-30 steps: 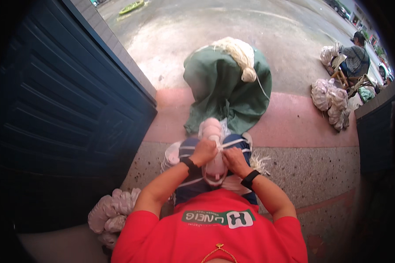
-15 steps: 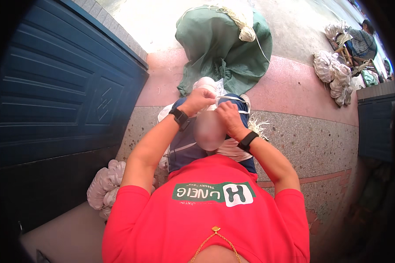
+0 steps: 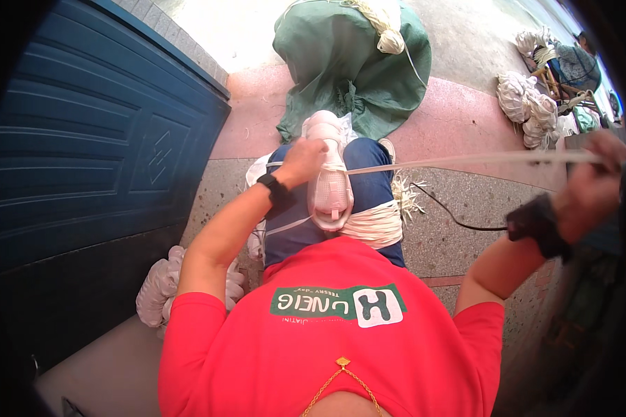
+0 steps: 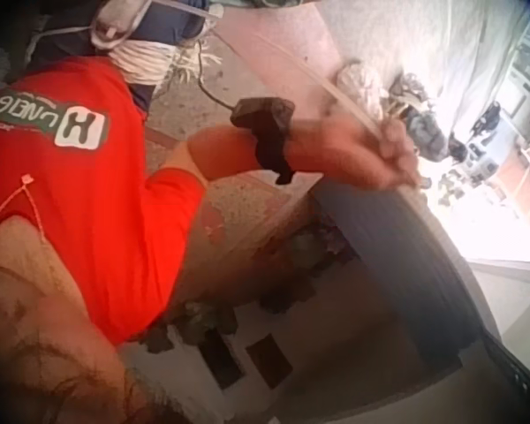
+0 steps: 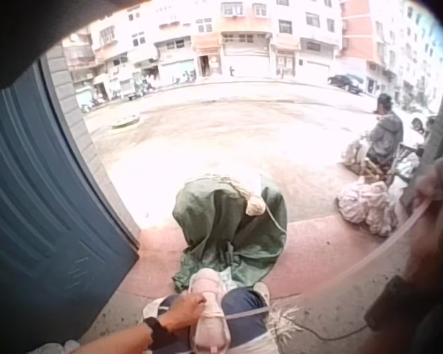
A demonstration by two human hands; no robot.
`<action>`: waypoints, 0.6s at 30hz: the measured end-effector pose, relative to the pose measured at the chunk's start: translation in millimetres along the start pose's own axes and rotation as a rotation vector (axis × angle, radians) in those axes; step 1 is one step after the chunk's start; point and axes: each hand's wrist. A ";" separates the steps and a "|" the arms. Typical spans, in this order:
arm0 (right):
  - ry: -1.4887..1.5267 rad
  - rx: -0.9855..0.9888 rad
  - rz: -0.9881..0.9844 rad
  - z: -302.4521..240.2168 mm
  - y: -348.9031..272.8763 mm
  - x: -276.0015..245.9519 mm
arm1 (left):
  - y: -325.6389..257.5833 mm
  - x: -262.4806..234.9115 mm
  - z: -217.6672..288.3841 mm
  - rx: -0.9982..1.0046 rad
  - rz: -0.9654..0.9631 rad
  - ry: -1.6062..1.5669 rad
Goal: The recorder is tying the laces of a white sneaker.
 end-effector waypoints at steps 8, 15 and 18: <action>-0.822 0.875 -0.673 240.3 -260.9 -25.0 | -31.3 -9.2 -19.6 0.073 -0.038 0.035; -1.296 0.420 -0.902 271.8 -361.8 5.9 | -28.4 -33.5 -18.7 -0.542 -0.209 -0.734; -1.397 0.271 -0.912 293.4 -374.5 3.7 | -29.3 -33.8 -14.9 -0.598 -0.176 -0.762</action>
Point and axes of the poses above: each hand's wrist, its own y-axis towards the middle knuckle, its own x-axis out of the palm, z = x × y, and after that the axes turned 9 degrees about z, right-handed
